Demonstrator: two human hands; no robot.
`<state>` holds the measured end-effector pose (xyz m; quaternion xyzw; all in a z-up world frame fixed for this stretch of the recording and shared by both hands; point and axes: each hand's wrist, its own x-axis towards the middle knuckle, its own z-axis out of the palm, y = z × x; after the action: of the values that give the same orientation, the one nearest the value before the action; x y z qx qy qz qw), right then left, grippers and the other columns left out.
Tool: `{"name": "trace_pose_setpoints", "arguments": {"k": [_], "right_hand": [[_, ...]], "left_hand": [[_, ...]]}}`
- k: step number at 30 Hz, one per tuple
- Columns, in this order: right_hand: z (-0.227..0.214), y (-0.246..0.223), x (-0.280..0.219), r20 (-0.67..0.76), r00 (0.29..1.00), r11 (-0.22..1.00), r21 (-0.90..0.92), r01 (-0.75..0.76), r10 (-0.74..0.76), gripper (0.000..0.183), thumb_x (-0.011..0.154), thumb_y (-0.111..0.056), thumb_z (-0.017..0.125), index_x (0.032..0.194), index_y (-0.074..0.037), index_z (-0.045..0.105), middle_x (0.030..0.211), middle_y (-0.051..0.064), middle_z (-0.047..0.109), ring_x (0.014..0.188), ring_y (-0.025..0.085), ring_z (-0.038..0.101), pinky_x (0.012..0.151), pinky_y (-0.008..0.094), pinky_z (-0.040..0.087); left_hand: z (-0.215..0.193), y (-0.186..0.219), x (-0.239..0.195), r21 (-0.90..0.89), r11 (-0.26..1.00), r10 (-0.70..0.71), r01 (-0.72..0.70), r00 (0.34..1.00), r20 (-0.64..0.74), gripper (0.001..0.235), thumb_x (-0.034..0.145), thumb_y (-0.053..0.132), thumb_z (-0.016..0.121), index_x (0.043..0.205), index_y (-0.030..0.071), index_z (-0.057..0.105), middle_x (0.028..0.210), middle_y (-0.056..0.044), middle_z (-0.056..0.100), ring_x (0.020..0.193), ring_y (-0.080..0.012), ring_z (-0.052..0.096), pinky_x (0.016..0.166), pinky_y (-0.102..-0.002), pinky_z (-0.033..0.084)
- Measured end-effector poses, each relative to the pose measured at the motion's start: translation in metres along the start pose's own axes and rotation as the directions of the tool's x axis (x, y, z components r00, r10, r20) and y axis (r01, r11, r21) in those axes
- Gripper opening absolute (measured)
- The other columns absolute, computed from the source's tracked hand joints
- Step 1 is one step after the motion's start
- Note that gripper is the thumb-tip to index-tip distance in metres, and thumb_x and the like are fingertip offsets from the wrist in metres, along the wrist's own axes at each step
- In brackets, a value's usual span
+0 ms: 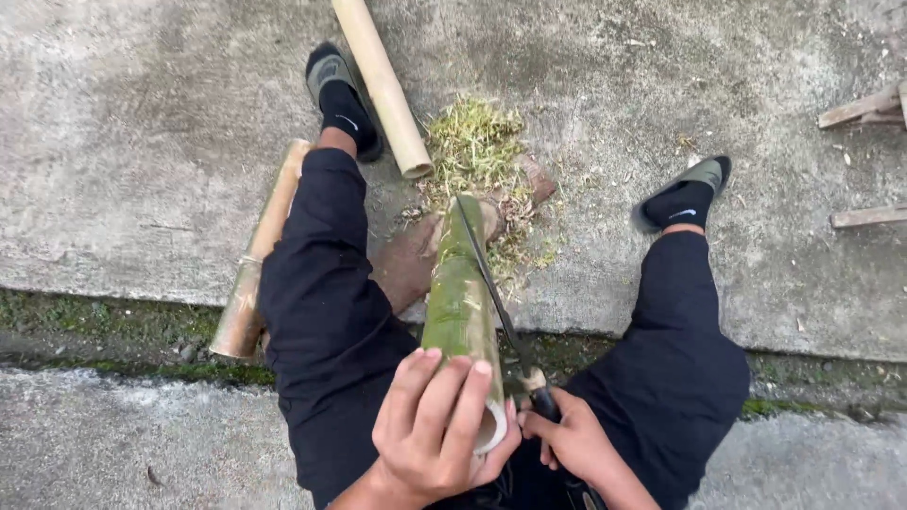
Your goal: Scraping the surface of a bamboo stalk and scoring it with a large knife.
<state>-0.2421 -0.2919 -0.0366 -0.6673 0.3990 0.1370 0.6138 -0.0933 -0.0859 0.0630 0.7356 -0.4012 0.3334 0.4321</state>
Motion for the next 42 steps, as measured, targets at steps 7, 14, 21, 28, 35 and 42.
{"name": "trace_pose_setpoints", "arguments": {"k": [7,14,21,28,35,42], "right_hand": [[0.027,-0.036,-0.02,-0.191,0.977,0.955,-0.293,0.033,-0.092,0.031,0.094,-0.033,0.071,0.104,-0.004,0.074,0.057,0.005,0.063,0.041,0.011,0.051,0.041,0.032,0.043],[0.031,-0.091,-0.027,-0.132,0.915,0.78,-0.577,0.243,-0.382,0.022,0.084,-0.025,0.077,0.095,-0.006,0.077,0.062,0.012,0.073,0.052,0.019,0.068,0.051,0.036,0.052],[0.019,-0.109,0.004,-0.09,0.939,0.65,-0.743,0.159,-0.333,0.023,0.081,-0.027,0.08,0.087,-0.005,0.075,0.059,0.018,0.066,0.05,0.032,0.063,0.052,0.04,0.049],[0.013,-0.096,0.01,-0.22,0.961,0.652,-0.756,-0.058,-0.168,0.022,0.081,-0.021,0.074,0.082,0.0,0.071,0.058,0.02,0.065,0.054,0.033,0.067,0.058,0.042,0.052],[-0.003,-0.087,0.037,-0.222,0.94,0.605,-0.796,-0.022,-0.258,0.022,0.081,-0.023,0.073,0.083,-0.001,0.071,0.062,0.02,0.066,0.059,0.037,0.067,0.058,0.043,0.051],[0.028,-0.118,-0.016,-0.278,0.95,0.63,-0.766,-0.129,-0.143,0.019,0.08,-0.019,0.075,0.082,-0.001,0.071,0.06,0.022,0.065,0.054,0.035,0.069,0.06,0.042,0.052]], "left_hand": [[-0.008,-0.002,-0.022,0.039,0.996,-0.078,0.081,0.995,-0.063,0.043,0.081,0.028,0.081,0.114,0.004,0.067,0.114,-0.013,0.064,0.109,-0.0359,0.063,0.094,-0.049,0.06],[-0.011,-0.009,-0.018,0.039,0.98,-0.189,0.194,0.975,-0.114,0.049,0.08,0.027,0.083,0.117,0.004,0.062,0.113,-0.013,0.063,0.109,-0.0338,0.065,0.096,-0.046,0.059],[-0.02,-0.026,-0.014,0.054,0.949,-0.3,0.31,0.943,-0.146,0.05,0.078,0.026,0.083,0.115,0.002,0.059,0.111,-0.014,0.062,0.105,-0.0346,0.064,0.093,-0.044,0.059],[-0.025,-0.039,-0.024,0.026,0.943,-0.323,0.332,0.93,-0.175,0.049,0.078,0.027,0.082,0.114,0.002,0.059,0.111,-0.014,0.06,0.104,-0.0321,0.064,0.094,-0.045,0.061],[-0.022,-0.042,-0.031,-0.025,0.969,-0.246,0.245,0.957,-0.156,0.048,0.08,0.027,0.081,0.116,0.003,0.06,0.113,-0.014,0.061,0.108,-0.0348,0.062,0.093,-0.048,0.06],[-0.016,-0.031,-0.037,-0.051,0.952,-0.306,0.301,0.943,-0.132,0.048,0.082,0.029,0.082,0.118,0.007,0.06,0.116,-0.012,0.06,0.113,-0.0332,0.062,0.098,-0.05,0.061]]}}
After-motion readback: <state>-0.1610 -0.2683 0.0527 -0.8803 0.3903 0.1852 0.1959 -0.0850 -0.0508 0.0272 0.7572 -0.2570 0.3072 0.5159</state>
